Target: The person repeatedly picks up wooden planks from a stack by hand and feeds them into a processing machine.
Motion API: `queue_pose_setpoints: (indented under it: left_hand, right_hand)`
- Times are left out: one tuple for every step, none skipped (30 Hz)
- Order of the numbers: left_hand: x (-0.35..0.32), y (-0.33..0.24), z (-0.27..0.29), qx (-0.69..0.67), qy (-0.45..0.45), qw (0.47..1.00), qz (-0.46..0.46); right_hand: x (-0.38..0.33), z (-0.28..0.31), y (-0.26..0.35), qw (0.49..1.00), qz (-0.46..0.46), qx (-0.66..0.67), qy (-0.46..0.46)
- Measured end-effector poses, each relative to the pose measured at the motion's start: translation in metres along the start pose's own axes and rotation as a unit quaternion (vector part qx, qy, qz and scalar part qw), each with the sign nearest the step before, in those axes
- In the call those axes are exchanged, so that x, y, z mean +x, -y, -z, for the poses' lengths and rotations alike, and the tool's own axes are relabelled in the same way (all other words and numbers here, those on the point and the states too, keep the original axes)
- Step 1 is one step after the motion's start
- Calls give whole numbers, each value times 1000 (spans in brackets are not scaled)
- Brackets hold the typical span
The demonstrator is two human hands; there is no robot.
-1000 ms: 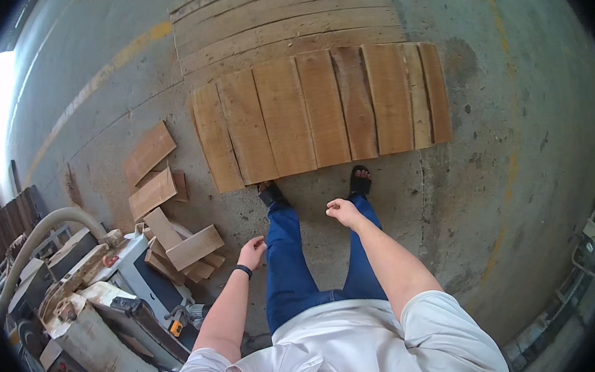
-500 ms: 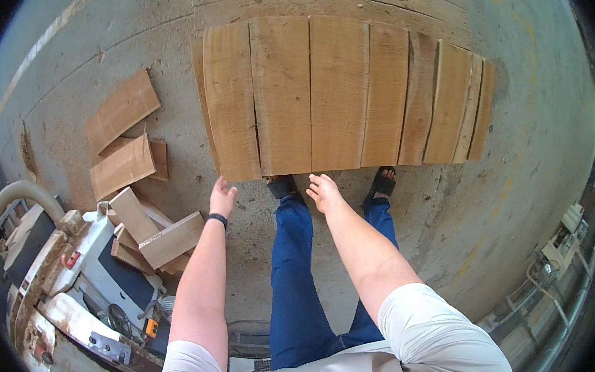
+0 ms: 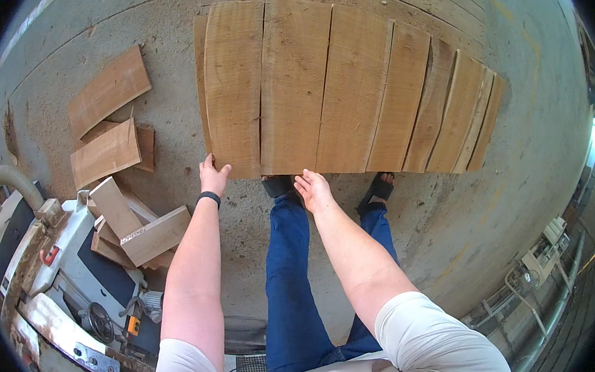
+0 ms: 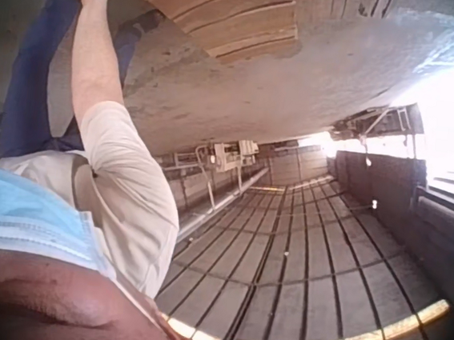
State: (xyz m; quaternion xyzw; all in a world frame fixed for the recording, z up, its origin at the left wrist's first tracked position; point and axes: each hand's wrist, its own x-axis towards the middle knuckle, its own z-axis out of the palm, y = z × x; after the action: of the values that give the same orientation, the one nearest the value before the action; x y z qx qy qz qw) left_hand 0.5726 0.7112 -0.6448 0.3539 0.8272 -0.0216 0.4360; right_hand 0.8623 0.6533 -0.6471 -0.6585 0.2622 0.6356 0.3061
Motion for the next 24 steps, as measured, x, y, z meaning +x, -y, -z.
queue_pose_setpoints:
  left_hand:
    - [-1, -2, 1, -2, 2, 1000, 0]
    - [-3, -5, 3, 2, -3, 1000, -11]
    - [-6, -7, 6, 7, -9, 1000, -22]
    - [-7, -6, 11, -6, -8, 1000, -15]
    - [-9, -7, 16, -5, -10, 1000, -15]
    - [-11, -8, 20, -4, 2, 1000, -16]
    - [-11, -7, 25, -4, 13, 1000, -19]
    - [-10, -5, 27, -45, 14, 999, -24]
    - [-11, -4, 28, -44, 11, 999, -26]
    - [-17, -10, 29, -74, 24, 996, -39]
    - [-24, -17, 29, -104, 36, 993, -52]
    - [-30, -26, 29, -105, 36, 992, -55]
    - [-42, -49, 33, -54, 81, 992, -75]
    - [-52, -60, 40, 3, 119, 989, -91]
    - [-60, -64, 38, 3, 114, 989, -91]
    - [-69, -64, 39, 32, 63, 992, -107]
    - [-78, -69, 38, 55, 17, 990, -127]
    - [-84, -73, 40, 55, 31, 992, -106]
    - [-90, -75, 43, 50, 26, 992, -111]
    - [-95, -74, 46, 79, -25, 989, -126]
    - [-98, -73, 49, 108, -77, 981, -139]
    - [-105, -80, 59, 124, -71, 980, -140]
    - [-110, -93, 64, 115, -75, 980, -147]
    - [-115, -105, 71, 127, -60, 979, -148]
  right_hand:
    - [-2, 4, 1, 999, 16, -50, 15]
    - [-4, 7, 2, 998, 18, -51, 13]
    - [-6, 10, 2, 997, 24, -79, 1]
    - [-10, 7, 1, 994, 28, -107, -8]
    - [-13, 4, 0, 994, 28, -107, -6]
    - [-17, 1, -1, 993, 35, -112, -24]
    - [-18, 1, -1, 991, 44, -115, -42]
    - [-21, 1, -2, 992, 45, -114, -39]
    - [-23, 1, -2, 997, 54, -61, -13]
    - [-25, 3, 0, 998, 63, -8, 10]
    - [-27, 6, 4, 998, 65, -7, 10]
    - [-30, 9, 11, 998, 46, 7, 37]
    - [-34, 12, 20, 997, 28, 19, 63]
    - [-42, 3, 24, 997, 26, 19, 68]
    - [-50, -5, 30, 996, 56, -16, 61]
    - [-61, -19, 37, 993, 86, -51, 59]
    - [-70, -27, 51, 993, 90, -52, 63]
    - [-79, -35, 66, 984, 92, -111, 102]
    - [-89, -41, 81, 971, 94, -171, 140]
    - [-99, -46, 93, 962, 110, -203, 145]
    - [-110, -52, 104, 960, 115, -206, 152]
    - [-124, -58, 114, 960, 173, -164, 150]
    - [-135, -57, 131, 953, 235, -121, 146]
    - [-135, -47, 151, 928, 300, -159, 151]
